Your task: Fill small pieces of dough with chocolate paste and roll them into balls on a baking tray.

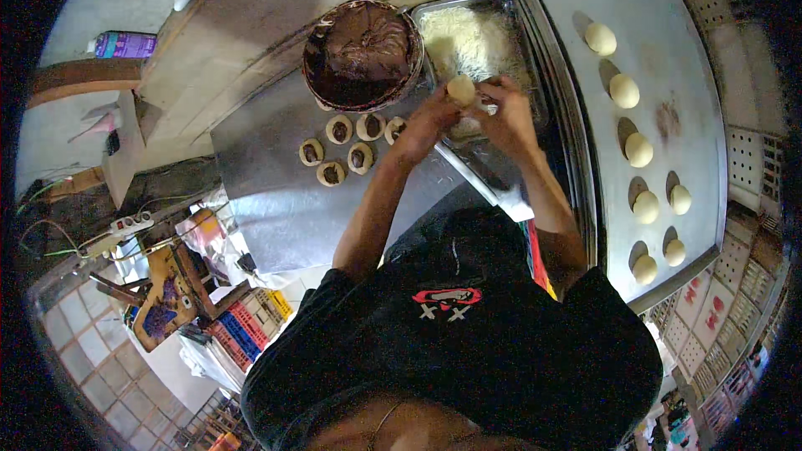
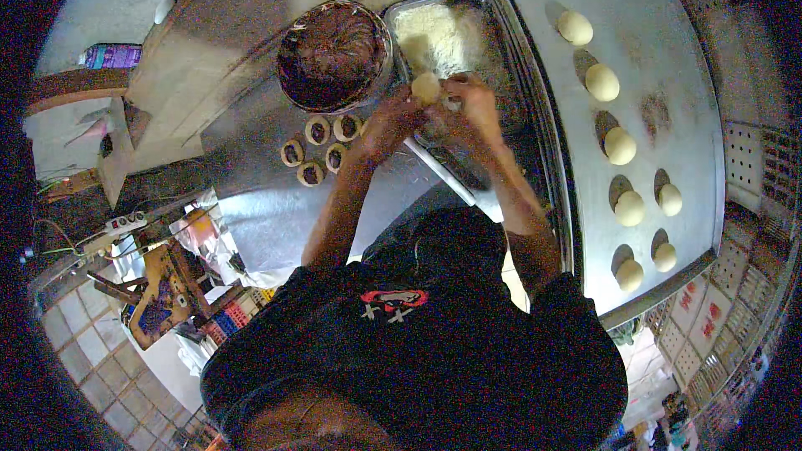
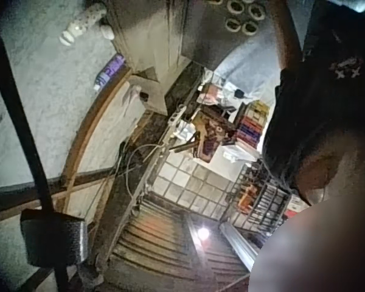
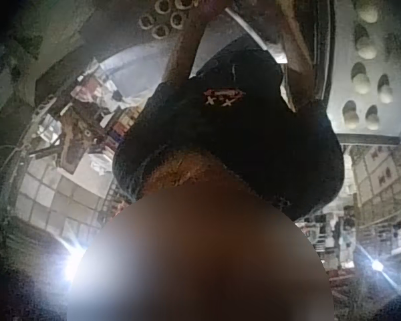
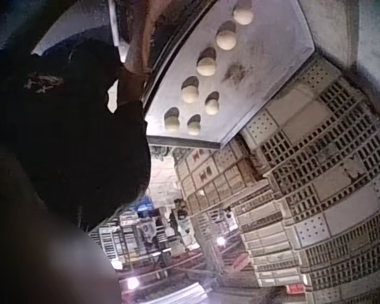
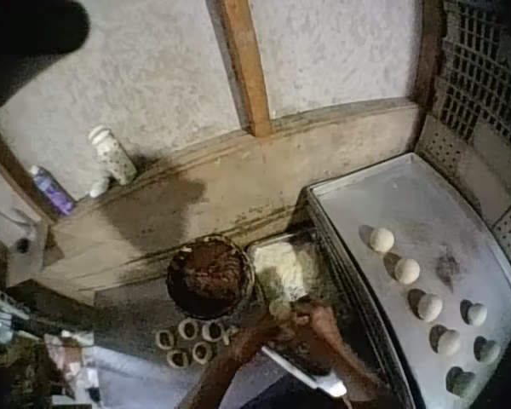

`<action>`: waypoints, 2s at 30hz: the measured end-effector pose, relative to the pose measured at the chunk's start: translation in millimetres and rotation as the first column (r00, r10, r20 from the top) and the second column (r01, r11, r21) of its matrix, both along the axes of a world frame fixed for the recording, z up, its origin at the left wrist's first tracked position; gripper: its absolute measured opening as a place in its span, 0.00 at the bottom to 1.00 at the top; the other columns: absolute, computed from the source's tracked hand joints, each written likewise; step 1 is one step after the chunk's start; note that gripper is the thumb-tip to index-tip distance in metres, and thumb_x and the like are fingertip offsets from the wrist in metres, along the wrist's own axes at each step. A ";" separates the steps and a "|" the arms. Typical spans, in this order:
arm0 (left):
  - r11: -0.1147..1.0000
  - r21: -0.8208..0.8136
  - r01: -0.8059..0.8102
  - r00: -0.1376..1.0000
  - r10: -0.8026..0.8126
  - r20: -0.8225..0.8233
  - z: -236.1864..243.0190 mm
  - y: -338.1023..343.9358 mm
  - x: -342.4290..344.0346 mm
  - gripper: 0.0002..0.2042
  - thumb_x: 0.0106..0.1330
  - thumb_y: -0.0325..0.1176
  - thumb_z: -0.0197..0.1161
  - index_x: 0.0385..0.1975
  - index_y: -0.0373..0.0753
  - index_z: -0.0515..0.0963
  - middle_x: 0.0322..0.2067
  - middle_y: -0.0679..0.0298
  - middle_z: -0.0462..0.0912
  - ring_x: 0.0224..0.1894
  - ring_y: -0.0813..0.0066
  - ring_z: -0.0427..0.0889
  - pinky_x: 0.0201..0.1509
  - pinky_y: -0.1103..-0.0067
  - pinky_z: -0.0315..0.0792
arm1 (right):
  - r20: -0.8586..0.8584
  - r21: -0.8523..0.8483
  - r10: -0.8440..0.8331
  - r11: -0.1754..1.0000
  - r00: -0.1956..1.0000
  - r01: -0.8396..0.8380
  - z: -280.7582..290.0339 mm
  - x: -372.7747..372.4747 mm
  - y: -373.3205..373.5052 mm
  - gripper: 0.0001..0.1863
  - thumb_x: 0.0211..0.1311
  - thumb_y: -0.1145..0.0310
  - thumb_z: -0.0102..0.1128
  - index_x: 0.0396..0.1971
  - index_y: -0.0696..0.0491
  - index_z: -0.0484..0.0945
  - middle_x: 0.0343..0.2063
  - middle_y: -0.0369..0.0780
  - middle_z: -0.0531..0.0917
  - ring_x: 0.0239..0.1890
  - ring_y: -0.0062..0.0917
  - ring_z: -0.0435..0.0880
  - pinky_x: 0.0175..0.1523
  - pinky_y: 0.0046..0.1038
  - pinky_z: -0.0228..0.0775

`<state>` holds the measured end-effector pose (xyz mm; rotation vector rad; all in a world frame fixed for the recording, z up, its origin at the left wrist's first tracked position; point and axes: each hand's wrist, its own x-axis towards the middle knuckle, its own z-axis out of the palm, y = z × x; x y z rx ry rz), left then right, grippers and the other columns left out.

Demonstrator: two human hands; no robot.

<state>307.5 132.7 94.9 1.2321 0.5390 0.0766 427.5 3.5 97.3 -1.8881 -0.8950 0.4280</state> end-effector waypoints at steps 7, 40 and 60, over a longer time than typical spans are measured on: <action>0.935 0.232 -0.269 0.948 0.214 0.236 1.6 -19.6 -1.9 0.19 0.72 0.37 0.52 0.57 0.32 0.66 0.52 0.57 0.75 0.52 0.71 0.75 0.58 0.74 0.69 | 0.018 0.077 0.150 0.986 0.989 -0.151 30.4 -5.4 -2.4 0.15 0.52 0.77 0.68 0.42 0.59 0.82 0.42 0.40 0.83 0.41 0.24 0.82 0.51 0.26 0.73; 0.746 0.654 -0.125 0.992 0.099 0.076 77.8 -28.0 -64.5 0.16 0.52 0.27 0.71 0.41 0.34 0.81 0.34 0.57 0.84 0.33 0.76 0.82 0.38 0.80 0.75 | -0.190 0.108 0.209 0.976 0.959 -0.191 80.2 -41.7 -31.3 0.09 0.49 0.83 0.65 0.32 0.57 0.83 0.33 0.39 0.85 0.35 0.24 0.83 0.39 0.25 0.75; 0.665 0.632 -0.398 0.906 0.177 0.384 101.8 -61.5 -113.3 0.19 0.59 0.18 0.58 0.49 0.41 0.79 0.49 0.53 0.80 0.54 0.59 0.78 0.64 0.66 0.66 | 0.026 0.193 0.090 0.977 0.996 -0.093 118.9 -113.4 -24.7 0.10 0.43 0.79 0.70 0.29 0.54 0.85 0.30 0.40 0.86 0.32 0.27 0.85 0.40 0.26 0.76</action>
